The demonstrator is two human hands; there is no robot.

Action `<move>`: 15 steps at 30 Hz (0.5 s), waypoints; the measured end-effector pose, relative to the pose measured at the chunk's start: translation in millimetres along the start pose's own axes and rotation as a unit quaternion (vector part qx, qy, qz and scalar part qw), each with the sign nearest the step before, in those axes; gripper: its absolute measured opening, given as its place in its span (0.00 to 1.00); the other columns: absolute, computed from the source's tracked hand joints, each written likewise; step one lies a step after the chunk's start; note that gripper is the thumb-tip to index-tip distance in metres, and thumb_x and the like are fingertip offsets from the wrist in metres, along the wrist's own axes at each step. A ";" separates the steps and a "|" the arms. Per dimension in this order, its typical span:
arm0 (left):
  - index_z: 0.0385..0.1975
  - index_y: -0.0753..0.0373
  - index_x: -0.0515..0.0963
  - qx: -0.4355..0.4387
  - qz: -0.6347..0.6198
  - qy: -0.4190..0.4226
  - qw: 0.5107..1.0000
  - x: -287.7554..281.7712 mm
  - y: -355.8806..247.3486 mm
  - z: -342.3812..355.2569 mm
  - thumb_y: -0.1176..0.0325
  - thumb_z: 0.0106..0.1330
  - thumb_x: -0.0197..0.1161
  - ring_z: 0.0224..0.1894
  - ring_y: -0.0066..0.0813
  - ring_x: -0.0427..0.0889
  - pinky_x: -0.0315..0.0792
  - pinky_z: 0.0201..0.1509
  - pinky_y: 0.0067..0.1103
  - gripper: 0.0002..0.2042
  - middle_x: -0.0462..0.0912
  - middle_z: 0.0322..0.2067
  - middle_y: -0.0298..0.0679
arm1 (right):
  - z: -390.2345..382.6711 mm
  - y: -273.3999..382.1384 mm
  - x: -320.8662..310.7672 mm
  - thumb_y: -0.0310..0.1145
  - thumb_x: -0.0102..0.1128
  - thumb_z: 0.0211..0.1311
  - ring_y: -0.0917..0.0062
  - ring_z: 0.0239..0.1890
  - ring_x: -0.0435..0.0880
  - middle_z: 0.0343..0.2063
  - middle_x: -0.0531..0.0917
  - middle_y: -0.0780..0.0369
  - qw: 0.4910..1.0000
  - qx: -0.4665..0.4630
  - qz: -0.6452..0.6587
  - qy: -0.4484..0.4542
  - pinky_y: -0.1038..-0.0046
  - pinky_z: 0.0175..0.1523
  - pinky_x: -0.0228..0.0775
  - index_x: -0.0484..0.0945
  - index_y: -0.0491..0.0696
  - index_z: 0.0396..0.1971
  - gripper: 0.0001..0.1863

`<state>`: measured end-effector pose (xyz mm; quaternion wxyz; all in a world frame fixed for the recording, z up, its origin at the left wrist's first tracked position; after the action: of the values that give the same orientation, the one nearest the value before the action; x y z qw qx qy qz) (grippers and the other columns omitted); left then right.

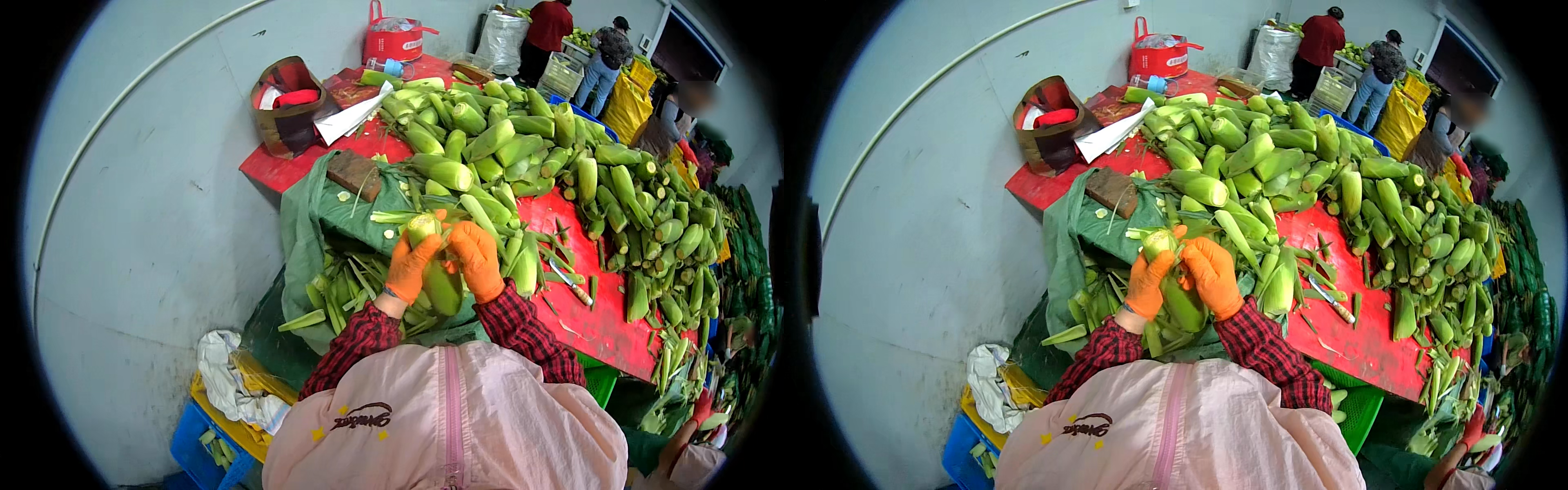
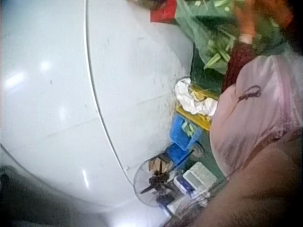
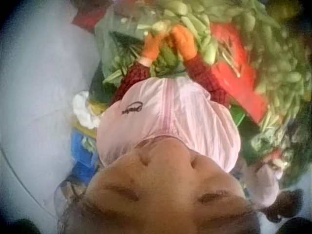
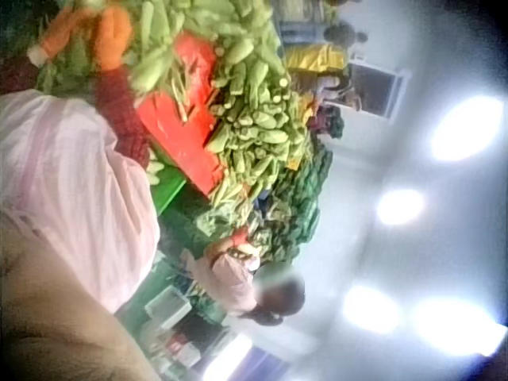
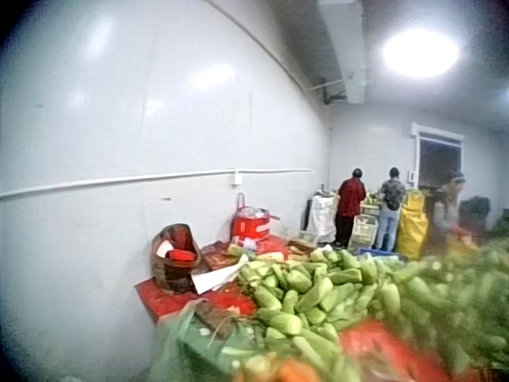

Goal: The person peels husks from corn by hand, removing the outer green layers and silk from several ears one at a time and placing the peeled corn into a green mesh bag.

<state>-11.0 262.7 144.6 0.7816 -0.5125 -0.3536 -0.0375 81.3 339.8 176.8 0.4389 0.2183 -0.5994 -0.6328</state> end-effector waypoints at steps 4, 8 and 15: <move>0.59 0.66 0.69 -0.033 -0.113 -0.094 0.989 -29.0 6.1 11.0 0.46 0.65 0.60 0.42 0.35 0.82 0.78 0.47 0.33 0.32 0.80 0.46 0.44 | -17.6 10.5 2.3 0.29 0.48 0.69 0.78 0.27 0.78 0.28 0.79 0.61 0.994 -0.076 -0.078 -0.005 0.76 0.34 0.72 0.78 0.40 0.34 0.10; 0.58 0.67 0.70 -0.027 -0.142 -0.159 0.977 -46.7 5.6 17.1 0.45 0.64 0.61 0.43 0.37 0.82 0.77 0.49 0.33 0.32 0.81 0.44 0.47 | -9.9 49.2 12.0 0.27 0.49 0.67 0.71 0.48 0.79 0.45 0.82 0.55 0.934 -0.275 -0.227 0.028 0.70 0.56 0.68 0.79 0.38 0.43 0.12; 0.47 0.65 0.73 -0.047 -0.096 -0.193 0.975 -102.1 40.3 33.1 0.43 0.64 0.60 0.41 0.42 0.82 0.77 0.47 0.34 0.28 0.81 0.41 0.47 | 3.1 -13.8 35.4 0.32 0.46 0.67 0.80 0.19 0.74 0.25 0.84 0.60 0.999 0.020 -0.010 0.042 0.79 0.29 0.65 0.77 0.41 0.28 0.13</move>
<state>-87.3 278.1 60.5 0.6664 -0.5097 -0.5434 -0.0291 56.3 311.2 173.1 0.4531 0.2592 -0.5911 -0.6149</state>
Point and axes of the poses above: each hand's wrist, its own z-axis towards the middle knuckle, its own x-axis out of the palm, y = z × x, the point moved 6 cm from there along z, towards the middle knuckle
